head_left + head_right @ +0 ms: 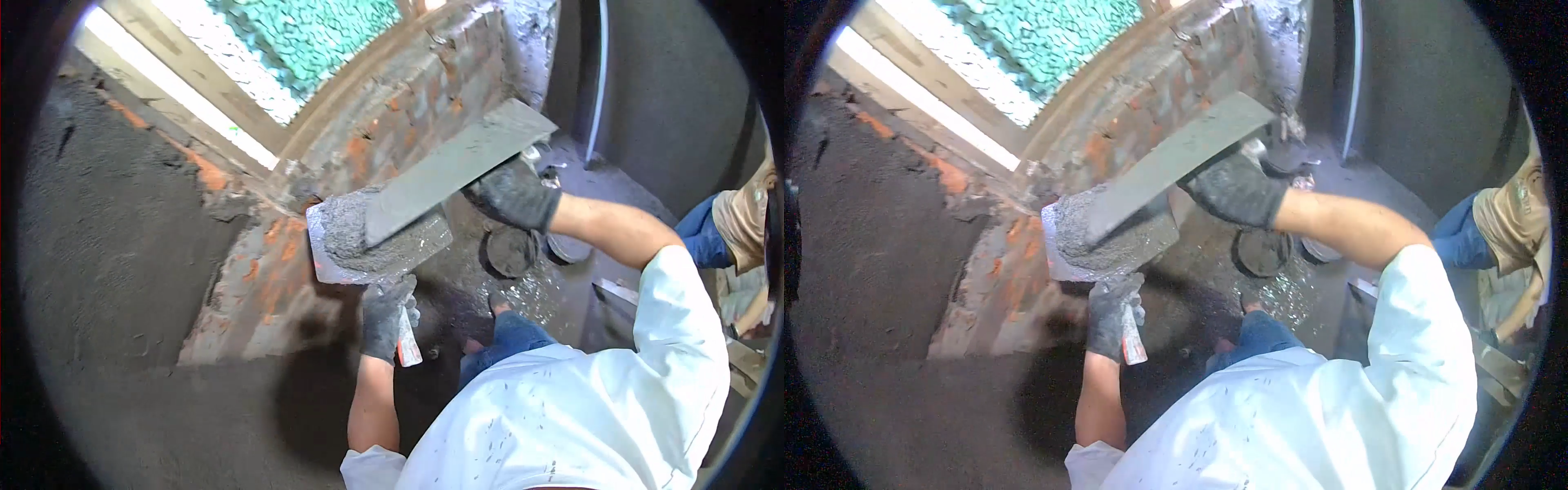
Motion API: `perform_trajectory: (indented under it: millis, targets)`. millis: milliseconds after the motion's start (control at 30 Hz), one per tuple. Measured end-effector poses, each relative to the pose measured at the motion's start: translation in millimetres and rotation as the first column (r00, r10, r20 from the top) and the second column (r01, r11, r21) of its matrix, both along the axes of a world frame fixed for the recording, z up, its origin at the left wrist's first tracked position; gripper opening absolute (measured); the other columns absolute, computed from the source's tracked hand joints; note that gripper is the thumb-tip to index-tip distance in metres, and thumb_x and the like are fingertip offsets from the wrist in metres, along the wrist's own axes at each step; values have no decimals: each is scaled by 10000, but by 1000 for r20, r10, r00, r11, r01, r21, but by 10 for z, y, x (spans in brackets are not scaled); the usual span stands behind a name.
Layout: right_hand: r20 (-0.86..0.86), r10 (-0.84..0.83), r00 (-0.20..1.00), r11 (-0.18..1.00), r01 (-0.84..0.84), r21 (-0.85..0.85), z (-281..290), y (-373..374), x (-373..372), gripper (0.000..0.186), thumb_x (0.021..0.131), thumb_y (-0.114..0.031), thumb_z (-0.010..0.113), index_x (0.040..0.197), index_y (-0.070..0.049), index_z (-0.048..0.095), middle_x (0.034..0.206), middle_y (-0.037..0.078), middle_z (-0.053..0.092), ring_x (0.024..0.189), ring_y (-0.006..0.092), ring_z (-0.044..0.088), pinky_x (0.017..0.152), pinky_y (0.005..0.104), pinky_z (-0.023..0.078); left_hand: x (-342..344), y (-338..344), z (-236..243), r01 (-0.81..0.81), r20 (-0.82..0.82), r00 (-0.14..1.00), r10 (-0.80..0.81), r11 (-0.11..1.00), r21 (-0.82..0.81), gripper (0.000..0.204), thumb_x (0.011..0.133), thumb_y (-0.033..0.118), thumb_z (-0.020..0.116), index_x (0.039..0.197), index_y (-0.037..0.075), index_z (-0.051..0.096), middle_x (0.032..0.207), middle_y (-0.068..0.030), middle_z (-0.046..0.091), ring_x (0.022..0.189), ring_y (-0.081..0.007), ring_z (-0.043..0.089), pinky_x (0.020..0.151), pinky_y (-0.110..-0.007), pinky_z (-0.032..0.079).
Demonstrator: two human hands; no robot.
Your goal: Applying and smoothing mortar onto a brick wall using a trowel and a hawk.
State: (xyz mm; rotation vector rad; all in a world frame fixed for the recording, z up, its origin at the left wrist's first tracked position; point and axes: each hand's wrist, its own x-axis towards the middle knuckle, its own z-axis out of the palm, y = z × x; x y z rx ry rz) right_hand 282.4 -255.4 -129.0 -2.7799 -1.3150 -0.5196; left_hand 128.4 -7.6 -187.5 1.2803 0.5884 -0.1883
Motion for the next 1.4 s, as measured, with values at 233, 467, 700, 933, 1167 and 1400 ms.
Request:
perform_trajectory:
  millis: [233,467,700,933,1167,1400]
  targets:
    - [305,141,942,964,-201,174,197,-272,832,410,805,-231,493,1172,-55,541,1199,183,518,1140,371,464,960,531,328,-186,93,639,-166,104,975,197,955,-247,84,824,122,620,835,101,539,574,27,462,424,-96,450,352,-241,362]
    - [390,224,893,899,-344,272,-160,384,1180,451,821,-283,489,1219,-73,522,1208,173,519,1144,391,461,963,571,305,-140,-95,648,-198,176,949,263,928,-317,75,855,140,564,794,99,550,574,20,480,434,-108,462,367,-251,384]
    - [372,408,834,775,-532,343,543,899,1372,398,795,-265,533,1143,-74,561,1176,162,543,1095,377,498,928,530,357,-2,-417,910,-396,315,848,427,904,-160,129,847,189,577,872,65,604,609,-3,516,467,-126,498,398,-261,418]
    - [636,355,685,678,-657,329,1796,1431,1490,360,779,-358,579,1020,-91,581,853,99,578,809,268,582,720,457,434,16,-288,897,-450,303,824,478,878,-162,170,829,138,593,978,56,583,717,-4,558,543,-109,514,436,-266,436]
    - [541,411,734,555,-672,490,3624,1921,1049,449,752,-498,597,975,-110,629,804,137,635,761,321,632,664,436,496,-128,-290,959,-549,306,762,571,820,-163,118,846,89,582,962,71,563,727,0,539,566,-102,514,443,-266,436]
    - [142,881,451,290,-752,592,5129,2238,993,274,804,-369,601,775,-98,633,654,11,603,545,103,547,498,265,449,-108,-210,1021,-674,217,697,683,728,-127,166,833,106,627,993,89,584,702,24,552,532,-85,511,443,-242,444]
